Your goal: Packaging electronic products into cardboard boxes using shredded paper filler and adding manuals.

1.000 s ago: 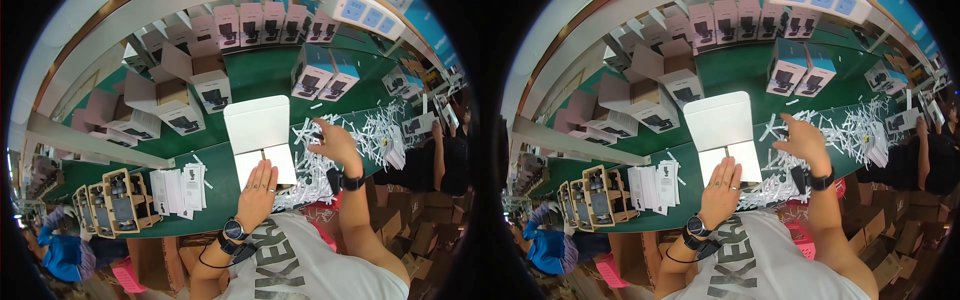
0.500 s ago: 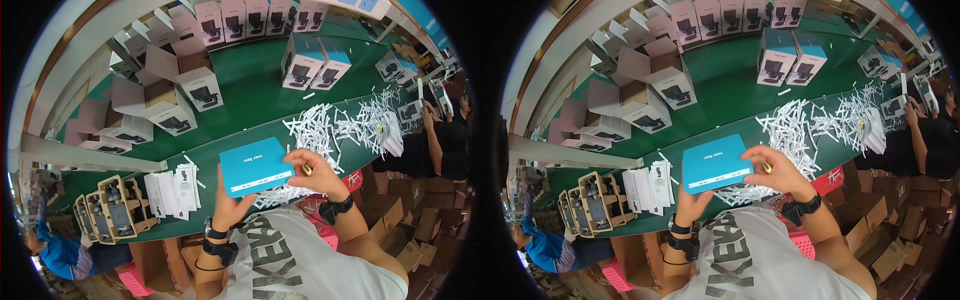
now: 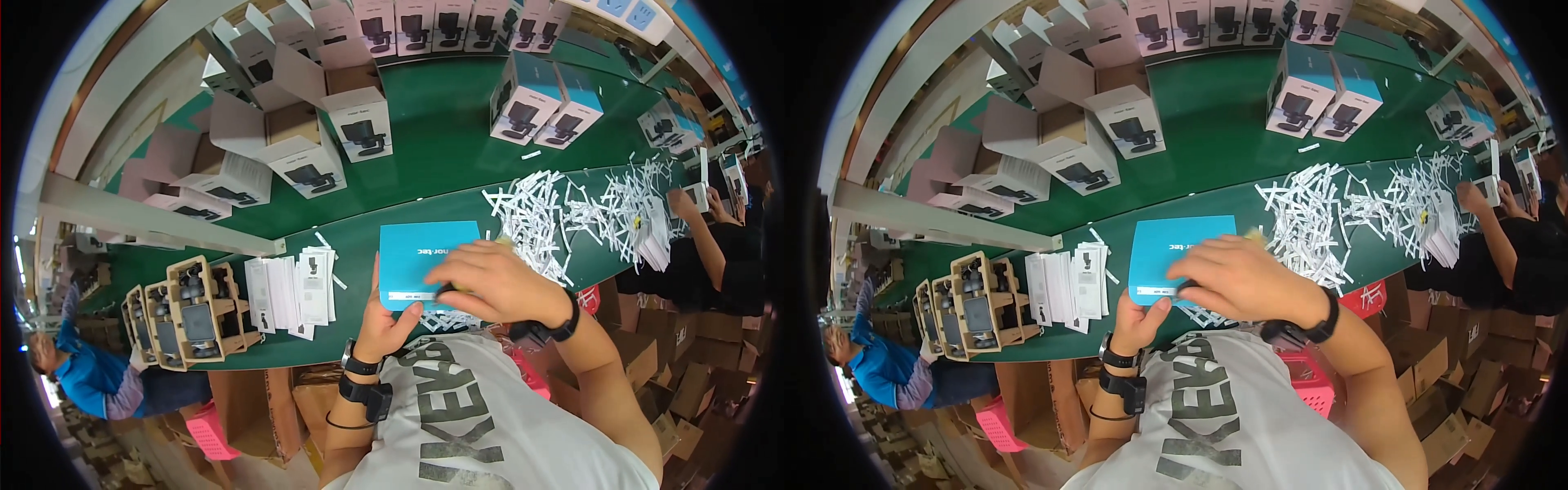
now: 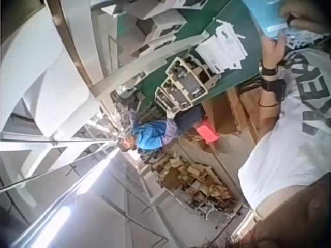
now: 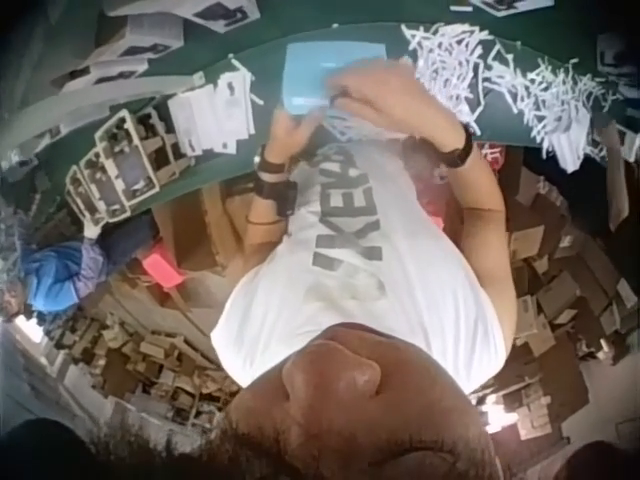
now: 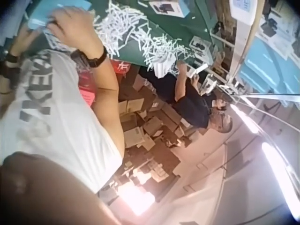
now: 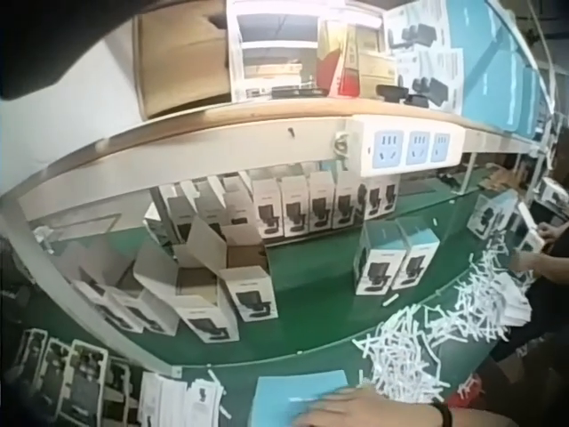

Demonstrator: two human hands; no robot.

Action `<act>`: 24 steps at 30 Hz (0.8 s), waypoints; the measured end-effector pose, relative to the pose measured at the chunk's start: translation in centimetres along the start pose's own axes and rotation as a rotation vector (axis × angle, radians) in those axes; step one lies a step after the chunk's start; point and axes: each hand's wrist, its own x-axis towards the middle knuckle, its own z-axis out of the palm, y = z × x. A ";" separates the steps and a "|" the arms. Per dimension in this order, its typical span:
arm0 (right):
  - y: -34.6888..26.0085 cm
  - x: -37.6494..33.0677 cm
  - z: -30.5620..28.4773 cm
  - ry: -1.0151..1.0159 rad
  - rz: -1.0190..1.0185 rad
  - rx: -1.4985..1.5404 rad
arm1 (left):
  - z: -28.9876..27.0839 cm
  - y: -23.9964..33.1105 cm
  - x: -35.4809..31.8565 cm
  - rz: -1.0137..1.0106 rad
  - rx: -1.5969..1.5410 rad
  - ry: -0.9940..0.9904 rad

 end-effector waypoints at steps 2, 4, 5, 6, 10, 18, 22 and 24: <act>0.7 2.5 1.8 -0.010 -0.086 0.022 | -0.7 0.7 0.2 0.023 0.017 -0.065; 1.5 4.0 2.9 -0.025 -0.176 0.046 | -1.0 0.8 0.4 0.056 0.031 -0.088; 1.9 4.5 3.3 -0.037 -0.188 0.041 | -1.1 1.0 0.4 0.086 0.048 -0.114; 2.2 4.9 3.6 -0.048 -0.198 0.036 | -1.1 1.1 0.4 0.115 0.064 -0.142; 2.7 5.4 4.3 -0.024 -0.244 0.106 | -0.7 1.3 0.7 0.193 0.058 -0.118; 0.8 4.8 2.7 -0.158 -0.145 0.200 | -1.5 1.0 0.7 0.173 0.037 -0.152; 1.0 4.0 3.3 -0.113 -0.152 0.252 | -1.9 0.7 0.5 0.136 0.060 -0.160; 1.5 3.5 2.6 0.047 -0.148 0.320 | -2.1 0.7 0.7 0.230 0.068 -0.082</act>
